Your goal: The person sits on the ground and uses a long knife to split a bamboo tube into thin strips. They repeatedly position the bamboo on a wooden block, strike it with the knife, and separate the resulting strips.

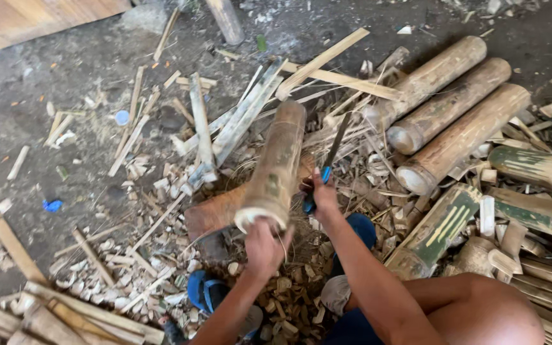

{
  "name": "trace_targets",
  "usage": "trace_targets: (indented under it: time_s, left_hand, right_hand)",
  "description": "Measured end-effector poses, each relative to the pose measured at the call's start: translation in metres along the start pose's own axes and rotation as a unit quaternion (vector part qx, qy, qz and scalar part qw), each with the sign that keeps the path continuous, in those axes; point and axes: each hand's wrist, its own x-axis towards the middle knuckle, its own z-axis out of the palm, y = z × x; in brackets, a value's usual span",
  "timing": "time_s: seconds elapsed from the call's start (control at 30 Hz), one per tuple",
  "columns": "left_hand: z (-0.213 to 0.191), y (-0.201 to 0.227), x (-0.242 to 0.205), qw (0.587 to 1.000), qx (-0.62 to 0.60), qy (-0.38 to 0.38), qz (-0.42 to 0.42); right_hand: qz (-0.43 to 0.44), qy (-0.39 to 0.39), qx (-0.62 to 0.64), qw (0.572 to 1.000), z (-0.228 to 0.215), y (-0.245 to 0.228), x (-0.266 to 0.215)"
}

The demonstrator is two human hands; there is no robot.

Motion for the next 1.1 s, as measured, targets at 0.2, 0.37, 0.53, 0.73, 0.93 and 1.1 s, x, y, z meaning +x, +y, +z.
trace_targets:
  time_s: [0.2,0.37,0.53,0.73,0.93,1.1]
  left_hand:
    - [-0.022,-0.071,-0.016,0.982,-0.091,-0.145,-0.084]
    - [0.048,-0.13,0.029,0.871,-0.06,-0.22,-0.435]
    - [0.047,-0.124,0.015,0.754,-0.267,-0.055,-0.597]
    - [0.005,-0.085,0.061,0.85,-0.224,-0.021,-0.475]
    - [-0.055,-0.074,0.136,0.963,-0.157,0.09,-0.198]
    - [-0.077,-0.075,0.148,0.982,-0.133,0.067,-0.119]
  right_hand:
    - [-0.144,0.014,-0.319,0.937,-0.011,0.065,0.001]
    - [-0.148,-0.011,-0.372,0.916,-0.002,0.079,-0.013]
    - [-0.188,-0.099,-0.366,0.906,0.019,0.075,-0.041]
    - [-0.097,-0.168,-0.396,0.897,0.084,0.028,-0.077]
    - [-0.189,-0.316,-0.192,0.909,0.161,-0.041,-0.112]
    - [-0.246,-0.318,-0.185,0.897,0.182,-0.049,-0.113]
